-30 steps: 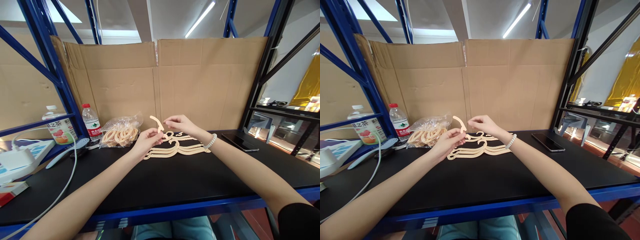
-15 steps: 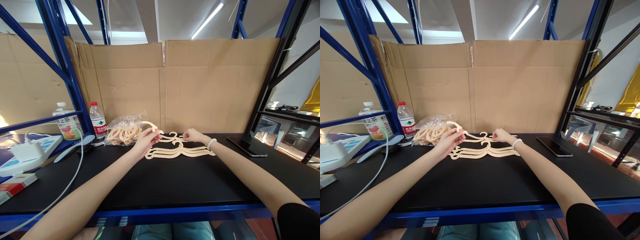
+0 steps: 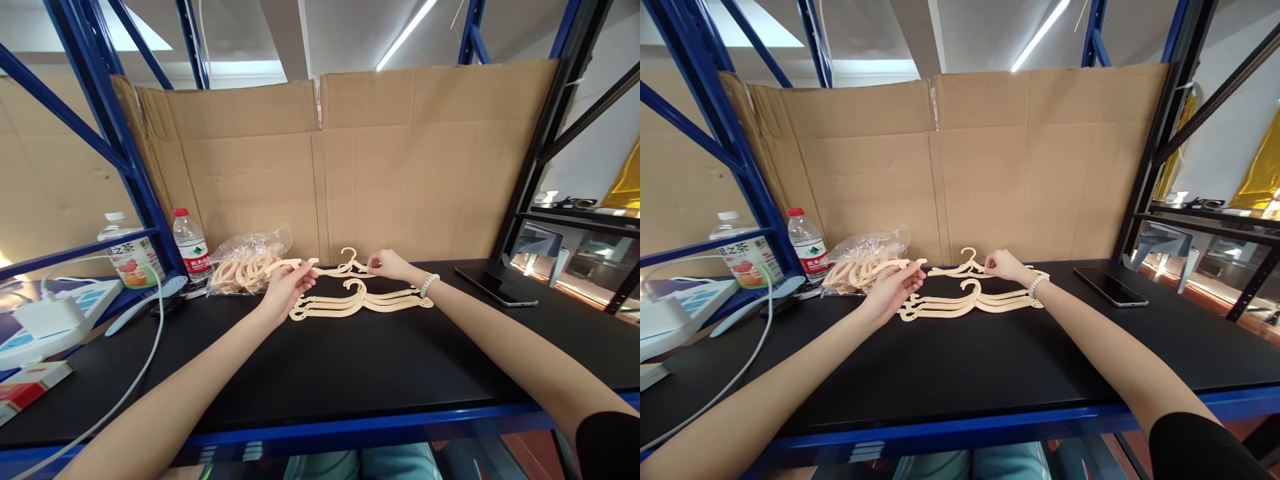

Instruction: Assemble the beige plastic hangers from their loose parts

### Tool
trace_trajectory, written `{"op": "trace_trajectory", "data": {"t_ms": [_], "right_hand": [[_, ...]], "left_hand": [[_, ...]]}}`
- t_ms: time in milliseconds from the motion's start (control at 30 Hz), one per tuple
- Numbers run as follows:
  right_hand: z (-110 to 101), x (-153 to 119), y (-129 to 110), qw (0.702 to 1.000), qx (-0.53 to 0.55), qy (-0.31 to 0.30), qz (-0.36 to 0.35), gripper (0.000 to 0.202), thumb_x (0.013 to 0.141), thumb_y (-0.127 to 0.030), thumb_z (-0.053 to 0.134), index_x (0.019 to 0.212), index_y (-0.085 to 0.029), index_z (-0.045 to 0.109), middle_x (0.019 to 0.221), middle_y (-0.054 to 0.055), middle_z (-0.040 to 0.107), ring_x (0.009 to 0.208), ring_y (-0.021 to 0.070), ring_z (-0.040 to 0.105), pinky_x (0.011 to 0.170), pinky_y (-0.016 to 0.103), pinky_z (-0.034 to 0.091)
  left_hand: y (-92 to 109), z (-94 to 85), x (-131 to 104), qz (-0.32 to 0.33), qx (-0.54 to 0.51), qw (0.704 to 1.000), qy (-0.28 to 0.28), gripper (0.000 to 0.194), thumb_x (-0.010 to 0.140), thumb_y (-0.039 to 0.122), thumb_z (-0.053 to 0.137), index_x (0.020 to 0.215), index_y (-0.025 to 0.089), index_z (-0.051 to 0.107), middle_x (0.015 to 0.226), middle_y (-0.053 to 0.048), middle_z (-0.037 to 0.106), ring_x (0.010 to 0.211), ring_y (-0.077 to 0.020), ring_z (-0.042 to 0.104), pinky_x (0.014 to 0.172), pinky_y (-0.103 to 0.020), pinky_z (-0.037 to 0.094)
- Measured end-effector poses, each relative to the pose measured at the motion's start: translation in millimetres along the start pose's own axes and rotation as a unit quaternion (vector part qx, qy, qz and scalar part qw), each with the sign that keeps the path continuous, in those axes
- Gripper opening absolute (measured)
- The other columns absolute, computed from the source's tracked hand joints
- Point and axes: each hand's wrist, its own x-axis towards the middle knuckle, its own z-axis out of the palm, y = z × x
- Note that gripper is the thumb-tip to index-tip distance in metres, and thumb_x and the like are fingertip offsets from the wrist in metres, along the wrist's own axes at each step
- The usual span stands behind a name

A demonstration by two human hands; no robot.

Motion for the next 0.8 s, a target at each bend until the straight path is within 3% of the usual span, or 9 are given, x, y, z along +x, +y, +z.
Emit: {"op": "trace_trajectory", "data": {"t_ms": [167,333,500,567,667,800], "right_hand": [[-29,-9,-17,0.999,0.019,0.039,0.002,0.007,0.076,-0.023,0.061,0.074,-0.017,0.063,0.070,0.002,0.067,0.066,0.0158,0.062,0.062,0.025,0.047],[-54,-30,-34,0.994,0.073,0.083,-0.020,0.011,0.073,-0.024,0.062,0.081,-0.017,0.058,0.072,0.002,0.061,0.066,0.0151,0.059,0.062,0.026,0.048],[-64,-59,-48,0.986,0.138,0.005,-0.088,0.026,0.080,-0.026,0.055,0.104,-0.019,0.056,0.084,0.003,0.060,0.073,0.0155,0.059,0.070,0.030,0.050],[-66,-69,-52,0.980,0.168,-0.026,-0.102,0.020,0.082,-0.025,0.051,0.101,-0.019,0.054,0.085,0.003,0.060,0.074,0.0149,0.059,0.073,0.031,0.049],[-66,-79,-56,0.978,0.178,-0.039,-0.099,0.010,0.085,-0.028,0.050,0.087,-0.018,0.050,0.082,0.002,0.058,0.067,0.0133,0.055,0.063,0.028,0.047],[-63,-86,-58,0.989,0.121,-0.029,-0.077,0.030,0.092,-0.042,0.044,0.075,-0.017,0.051,0.069,0.001,0.054,0.056,0.0113,0.044,0.054,0.026,0.037]], "left_hand": [[2,-4.3,1,0.014,0.041,0.998,0.045,0.040,0.061,0.036,0.082,0.086,0.007,0.071,0.068,-0.006,0.067,0.062,-0.0104,0.058,0.062,-0.020,0.045],[5,-4.2,-2,0.022,0.036,0.998,0.050,0.036,0.061,0.032,0.081,0.086,0.008,0.073,0.066,-0.005,0.067,0.061,-0.0098,0.057,0.062,-0.020,0.046],[2,-7.0,0,-0.019,0.033,0.998,0.047,0.024,0.068,0.026,0.076,0.081,0.007,0.072,0.066,-0.007,0.068,0.059,-0.0099,0.058,0.060,-0.019,0.047],[0,-8.3,2,-0.041,0.030,0.998,0.045,0.018,0.070,0.023,0.074,0.079,0.007,0.071,0.066,-0.008,0.068,0.058,-0.0102,0.059,0.056,-0.019,0.047],[-1,-7.7,2,-0.060,0.014,0.997,0.044,0.011,0.074,0.018,0.071,0.073,0.007,0.069,0.064,-0.008,0.067,0.056,-0.0097,0.059,0.053,-0.017,0.048],[0,-2.4,-2,-0.102,-0.017,0.994,0.030,0.008,0.079,0.013,0.065,0.078,0.007,0.070,0.068,-0.008,0.068,0.055,-0.0079,0.059,0.054,-0.015,0.051]]}}
